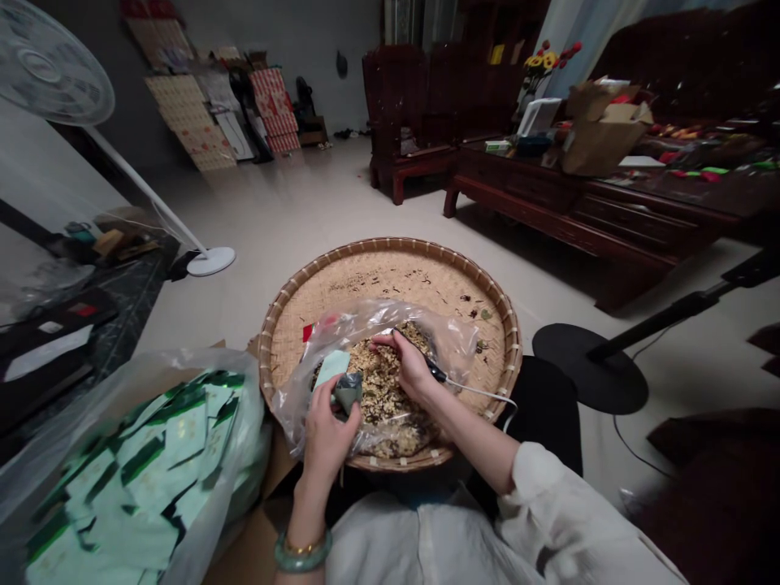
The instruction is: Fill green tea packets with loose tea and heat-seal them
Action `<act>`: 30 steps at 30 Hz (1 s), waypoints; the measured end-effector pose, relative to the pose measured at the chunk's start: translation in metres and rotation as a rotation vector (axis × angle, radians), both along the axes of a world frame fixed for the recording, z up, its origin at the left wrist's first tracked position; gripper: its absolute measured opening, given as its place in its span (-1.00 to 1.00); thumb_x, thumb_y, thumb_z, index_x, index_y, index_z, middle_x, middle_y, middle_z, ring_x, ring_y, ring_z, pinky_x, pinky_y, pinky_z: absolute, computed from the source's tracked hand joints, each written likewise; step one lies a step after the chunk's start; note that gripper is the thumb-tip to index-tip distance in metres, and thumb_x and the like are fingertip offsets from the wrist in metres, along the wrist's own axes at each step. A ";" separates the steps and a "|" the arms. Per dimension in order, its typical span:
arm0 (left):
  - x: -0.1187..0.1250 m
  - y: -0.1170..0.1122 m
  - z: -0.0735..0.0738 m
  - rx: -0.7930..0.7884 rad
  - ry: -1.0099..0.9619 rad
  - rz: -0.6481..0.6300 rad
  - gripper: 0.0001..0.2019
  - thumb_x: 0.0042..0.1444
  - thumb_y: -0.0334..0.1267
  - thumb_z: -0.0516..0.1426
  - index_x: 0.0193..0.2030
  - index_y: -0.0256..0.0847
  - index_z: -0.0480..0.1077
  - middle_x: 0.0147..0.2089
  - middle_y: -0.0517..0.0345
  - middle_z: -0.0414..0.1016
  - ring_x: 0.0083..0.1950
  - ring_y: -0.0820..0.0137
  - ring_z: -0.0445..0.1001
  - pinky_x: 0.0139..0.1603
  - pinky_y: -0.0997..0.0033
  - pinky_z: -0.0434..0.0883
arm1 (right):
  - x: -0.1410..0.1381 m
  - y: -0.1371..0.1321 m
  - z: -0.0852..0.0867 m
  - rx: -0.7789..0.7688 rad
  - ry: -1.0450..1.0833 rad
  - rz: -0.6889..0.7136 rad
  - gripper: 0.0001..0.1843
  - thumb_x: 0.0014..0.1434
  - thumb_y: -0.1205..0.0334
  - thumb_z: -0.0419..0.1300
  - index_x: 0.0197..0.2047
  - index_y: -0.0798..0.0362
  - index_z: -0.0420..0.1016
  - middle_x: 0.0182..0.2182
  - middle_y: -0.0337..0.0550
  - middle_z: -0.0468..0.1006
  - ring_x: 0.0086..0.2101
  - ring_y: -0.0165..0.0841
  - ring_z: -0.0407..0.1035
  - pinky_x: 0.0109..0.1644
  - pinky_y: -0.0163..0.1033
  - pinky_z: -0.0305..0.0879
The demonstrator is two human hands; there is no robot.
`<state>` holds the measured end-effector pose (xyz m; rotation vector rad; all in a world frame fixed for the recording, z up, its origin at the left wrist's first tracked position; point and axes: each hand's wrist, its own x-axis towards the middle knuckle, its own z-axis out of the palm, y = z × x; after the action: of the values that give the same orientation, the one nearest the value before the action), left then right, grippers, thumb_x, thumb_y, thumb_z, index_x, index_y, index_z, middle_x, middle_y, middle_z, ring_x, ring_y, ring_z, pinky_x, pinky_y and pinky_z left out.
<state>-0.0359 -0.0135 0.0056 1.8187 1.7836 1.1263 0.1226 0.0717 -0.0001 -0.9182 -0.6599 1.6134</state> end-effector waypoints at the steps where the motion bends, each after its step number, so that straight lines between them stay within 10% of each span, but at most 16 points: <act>1: -0.001 0.000 0.000 -0.001 0.001 0.007 -0.58 0.01 -0.30 0.12 0.05 -0.24 0.28 0.01 -0.07 0.39 -0.04 0.21 0.46 -0.09 0.18 0.50 | 0.000 0.000 0.001 0.055 -0.060 0.041 -0.51 0.10 -0.17 0.08 -0.35 0.08 0.60 -0.39 -0.12 0.62 -0.14 -0.21 0.42 0.11 -0.09 0.18; 8: -0.003 0.000 0.000 -0.001 0.010 0.014 -0.59 0.01 -0.32 0.11 0.06 -0.22 0.29 0.01 -0.06 0.40 -0.04 0.23 0.47 -0.09 0.22 0.49 | 0.034 -0.015 0.005 0.405 -0.783 0.392 -0.61 0.15 0.19 0.12 0.05 0.03 0.46 -0.03 -0.03 0.50 -0.01 -0.19 0.33 0.14 -0.01 0.16; 18: -0.005 0.000 0.002 0.011 0.072 0.005 -0.57 0.01 -0.33 0.12 0.07 -0.22 0.28 0.02 -0.06 0.41 0.02 0.20 0.45 -0.01 0.17 0.46 | 0.043 -0.056 0.014 0.676 -1.543 0.645 0.16 -0.27 0.21 0.50 0.35 -0.07 0.03 0.16 0.13 0.17 0.09 -0.01 0.15 0.09 0.02 0.23; 30: -0.005 -0.001 0.003 -0.021 0.044 -0.001 -0.57 0.01 -0.33 0.12 0.08 -0.22 0.28 0.02 -0.06 0.40 -0.02 0.22 0.46 -0.06 0.19 0.48 | 0.019 -0.036 0.025 0.654 -1.542 0.547 -0.52 -0.01 0.18 0.36 0.00 0.02 0.43 -0.09 0.00 0.34 -0.13 -0.17 0.32 -0.14 -0.16 0.29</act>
<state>-0.0413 -0.0145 0.0085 1.8462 1.8119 1.0707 0.1417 0.0354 0.0247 -1.4176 -2.4645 0.6601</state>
